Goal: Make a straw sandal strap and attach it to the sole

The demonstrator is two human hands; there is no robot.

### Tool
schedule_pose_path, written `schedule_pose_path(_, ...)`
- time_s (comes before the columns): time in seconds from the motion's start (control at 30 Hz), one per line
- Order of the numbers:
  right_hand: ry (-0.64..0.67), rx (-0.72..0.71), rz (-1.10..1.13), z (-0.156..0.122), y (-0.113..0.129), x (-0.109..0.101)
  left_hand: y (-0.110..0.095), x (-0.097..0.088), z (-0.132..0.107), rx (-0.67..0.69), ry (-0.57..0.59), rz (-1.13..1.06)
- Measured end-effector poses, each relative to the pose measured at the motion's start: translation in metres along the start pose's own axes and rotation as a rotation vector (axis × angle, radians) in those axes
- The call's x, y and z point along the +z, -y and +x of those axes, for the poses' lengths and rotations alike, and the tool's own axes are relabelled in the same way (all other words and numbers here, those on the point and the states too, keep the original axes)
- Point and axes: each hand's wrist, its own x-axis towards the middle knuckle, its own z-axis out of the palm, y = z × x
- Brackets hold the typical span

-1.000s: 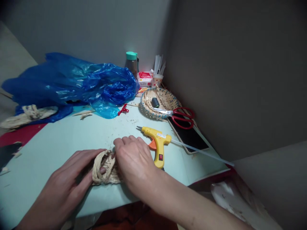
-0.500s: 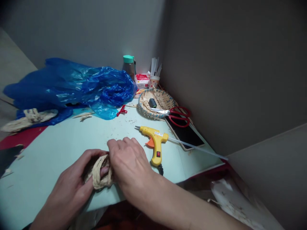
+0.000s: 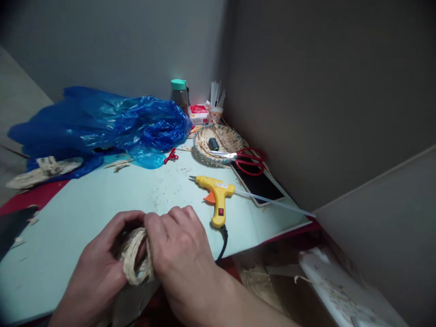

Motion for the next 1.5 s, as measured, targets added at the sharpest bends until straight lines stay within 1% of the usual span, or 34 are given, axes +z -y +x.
schedule_pose_path(0.07, -0.046, 0.029, 0.088, -0.006, 0.001, -0.002, 0.0, 0.0, -0.002, -0.019, -0.009, -0.024)
schedule_pose_path(0.13, -0.124, 0.089, 0.198, -0.014, 0.003, -0.004, 0.001, 0.0, -0.003, -0.019, -0.014, -0.036)
schedule_pose_path(0.2, -0.219, 0.14, 0.308, -0.024, 0.008, -0.005, 0.003, 0.0, -0.005, 0.008, -0.01, -0.035)
schedule_pose_path(0.27, -0.266, 0.178, 0.413, -0.035, 0.014, -0.005, 0.005, 0.0, -0.007, 0.042, -0.007, -0.029)
schedule_pose_path(0.33, -0.239, 0.205, 0.476, -0.042, 0.02, -0.005, 0.005, 0.0, -0.009, 0.061, -0.006, -0.016)
schedule_pose_path(0.43, -0.159, 0.21, 0.49, -0.047, 0.025, -0.006, 0.003, -0.001, -0.014, 0.088, -0.024, 0.04)
schedule_pose_path(0.5, -0.153, 0.196, 0.498, -0.048, 0.026, -0.004, 0.002, 0.0, -0.018, 0.138, -0.043, 0.068)
schedule_pose_path(0.57, -0.219, 0.204, 0.528, -0.049, 0.026, 0.001, 0.001, 0.002, -0.022, 0.217, -0.072, 0.098)
schedule_pose_path(0.67, -0.405, 0.291, 0.563, -0.052, 0.029, 0.013, 0.001, 0.005, -0.024, 0.339, -0.125, 0.174)
schedule_pose_path(0.7, -0.438, 0.32, 0.565, -0.053, 0.029, 0.015, 0.001, 0.006, -0.024, 0.372, -0.147, 0.195)
schedule_pose_path(0.77, -0.414, 0.364, 0.557, -0.057, 0.03, 0.018, 0.002, 0.006, -0.022, 0.42, -0.158, 0.224)
schedule_pose_path(0.83, -0.34, 0.394, 0.559, -0.06, 0.029, 0.016, 0.003, 0.005, -0.02, 0.436, -0.137, 0.23)
schedule_pose_path(0.93, -0.236, 0.451, 0.571, -0.064, 0.027, 0.011, 0.005, 0.003, -0.018, 0.397, -0.113, 0.211)
schedule_pose_path(1.0, -0.197, 0.485, 0.577, -0.066, 0.026, 0.009, 0.005, 0.002, -0.017, 0.352, -0.109, 0.215)
schedule_pose_path(1.17, -0.136, 0.535, 0.637, -0.061, 0.023, 0.004, 0.002, 0.003, -0.015, 0.261, -0.087, 0.22)
schedule_pose_path(1.27, -0.104, 0.545, 0.719, -0.053, 0.021, 0.001, 0.0, 0.004, -0.015, 0.265, -0.077, 0.222)
schedule_pose_path(1.37, -0.084, 0.555, 0.814, -0.046, 0.021, 0.0, -0.002, 0.006, -0.015, 0.243, -0.093, 0.215)
schedule_pose_path(1.5, -0.067, 0.632, 0.852, -0.043, 0.021, 0.002, -0.002, 0.007, -0.016, 0.234, -0.102, 0.199)
